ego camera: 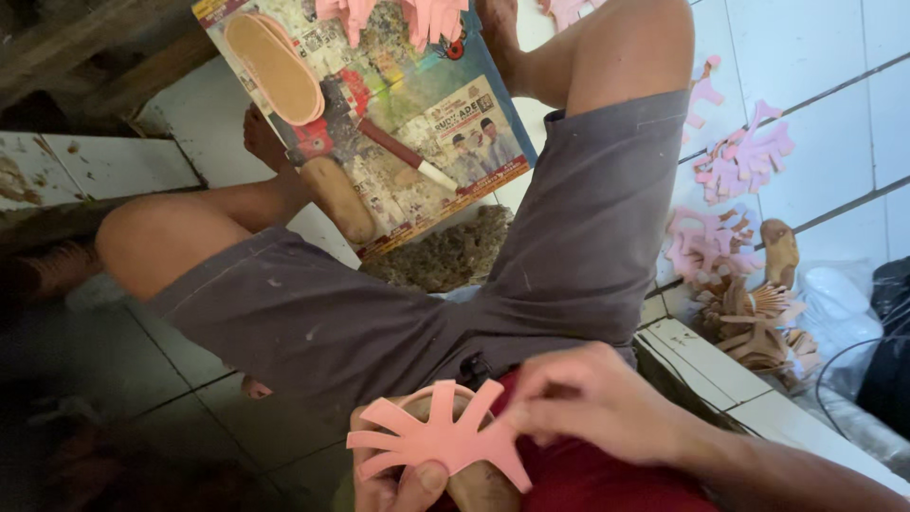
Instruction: The person sits on the floor assembling a pink strappy sandal on a wooden shoe last. They press the straps onto the last, tap and seat the straps with a mallet, work the sole edge, then pull the finished sandal off the last and hold it up.
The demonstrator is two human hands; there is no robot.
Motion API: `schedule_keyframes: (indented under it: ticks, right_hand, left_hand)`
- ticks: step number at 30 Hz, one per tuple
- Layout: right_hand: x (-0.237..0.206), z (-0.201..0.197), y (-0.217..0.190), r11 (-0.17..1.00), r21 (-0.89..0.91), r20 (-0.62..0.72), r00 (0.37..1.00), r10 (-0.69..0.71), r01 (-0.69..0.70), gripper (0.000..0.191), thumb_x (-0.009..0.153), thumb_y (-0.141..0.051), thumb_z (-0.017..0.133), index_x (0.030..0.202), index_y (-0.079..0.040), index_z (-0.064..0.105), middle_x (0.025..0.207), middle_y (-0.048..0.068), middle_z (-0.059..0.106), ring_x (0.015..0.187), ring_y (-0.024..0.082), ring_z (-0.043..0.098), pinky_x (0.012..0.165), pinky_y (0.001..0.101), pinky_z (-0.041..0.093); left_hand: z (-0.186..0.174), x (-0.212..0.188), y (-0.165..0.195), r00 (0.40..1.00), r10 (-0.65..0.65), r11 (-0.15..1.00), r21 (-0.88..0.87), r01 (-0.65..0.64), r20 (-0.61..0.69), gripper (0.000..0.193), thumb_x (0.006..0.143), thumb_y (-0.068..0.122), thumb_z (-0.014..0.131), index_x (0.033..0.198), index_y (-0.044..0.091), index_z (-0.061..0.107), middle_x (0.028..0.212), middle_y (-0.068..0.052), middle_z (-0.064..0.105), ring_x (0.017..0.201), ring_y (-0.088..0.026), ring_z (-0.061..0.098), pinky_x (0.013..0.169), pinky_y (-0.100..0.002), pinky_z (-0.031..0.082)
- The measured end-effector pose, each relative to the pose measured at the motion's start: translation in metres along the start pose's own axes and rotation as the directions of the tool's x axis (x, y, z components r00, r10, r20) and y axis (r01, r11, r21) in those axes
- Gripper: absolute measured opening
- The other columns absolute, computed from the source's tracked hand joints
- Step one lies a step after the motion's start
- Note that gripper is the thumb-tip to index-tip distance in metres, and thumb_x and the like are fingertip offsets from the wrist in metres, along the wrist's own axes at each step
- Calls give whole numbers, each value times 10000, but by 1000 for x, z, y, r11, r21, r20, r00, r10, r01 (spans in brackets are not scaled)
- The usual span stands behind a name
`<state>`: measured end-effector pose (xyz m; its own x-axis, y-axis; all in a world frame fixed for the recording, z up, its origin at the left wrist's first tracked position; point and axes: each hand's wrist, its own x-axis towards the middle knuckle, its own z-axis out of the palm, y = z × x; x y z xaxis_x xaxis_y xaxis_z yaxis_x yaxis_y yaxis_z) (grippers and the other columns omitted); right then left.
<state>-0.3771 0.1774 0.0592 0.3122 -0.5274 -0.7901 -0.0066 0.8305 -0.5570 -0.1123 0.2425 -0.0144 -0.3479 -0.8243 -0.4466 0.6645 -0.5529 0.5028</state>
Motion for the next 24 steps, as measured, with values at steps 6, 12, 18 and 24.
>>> schedule_keyframes:
  ticks: [6, 12, 18, 24]
  right_hand:
    - [-40, -1, -9, 862, -202, 114, 885, -451, 465, 126, 948, -122, 724, 951, 4, 729, 911, 44, 740, 828, 113, 719, 729, 266, 557]
    - [-7, 6, -23, 995, 79, -2, 998, 61, -61, 151, 897, -144, 739, 938, -11, 797, 744, 76, 742, 679, 131, 679, 634, 293, 543]
    - [-39, 10, -29, 836, -93, 136, 838, -528, 541, 136, 942, -127, 728, 947, 9, 722, 859, 39, 738, 801, 94, 721, 690, 268, 568]
    - [-12, 3, -7, 996, 30, -22, 996, 85, -84, 140, 881, -150, 728, 931, -29, 776, 757, 13, 755, 669, 73, 695, 638, 267, 580]
  left_hand:
    - [-3, 5, 7, 992, -122, 992, -33, 122, -21, 581, 858, 16, 632, 1336, 160, 333, 1300, -270, 494, 1281, -459, 571, 1082, -701, 423]
    - [-4, 6, 9, 986, -161, 986, -51, 160, -28, 629, 859, 17, 648, 1359, 204, 315, 1328, -270, 477, 1307, -466, 565, 1087, -710, 405]
    - [-9, 3, 11, 986, -157, 984, -87, 153, -52, 678, 861, 18, 664, 1382, 248, 296, 1357, -270, 460, 1334, -472, 559, 1092, -719, 386]
    - [-8, 3, 8, 980, -192, 973, -138, 184, -50, 728, 862, 19, 680, 1405, 292, 278, 1385, -271, 443, 1360, -479, 554, 1097, -729, 368]
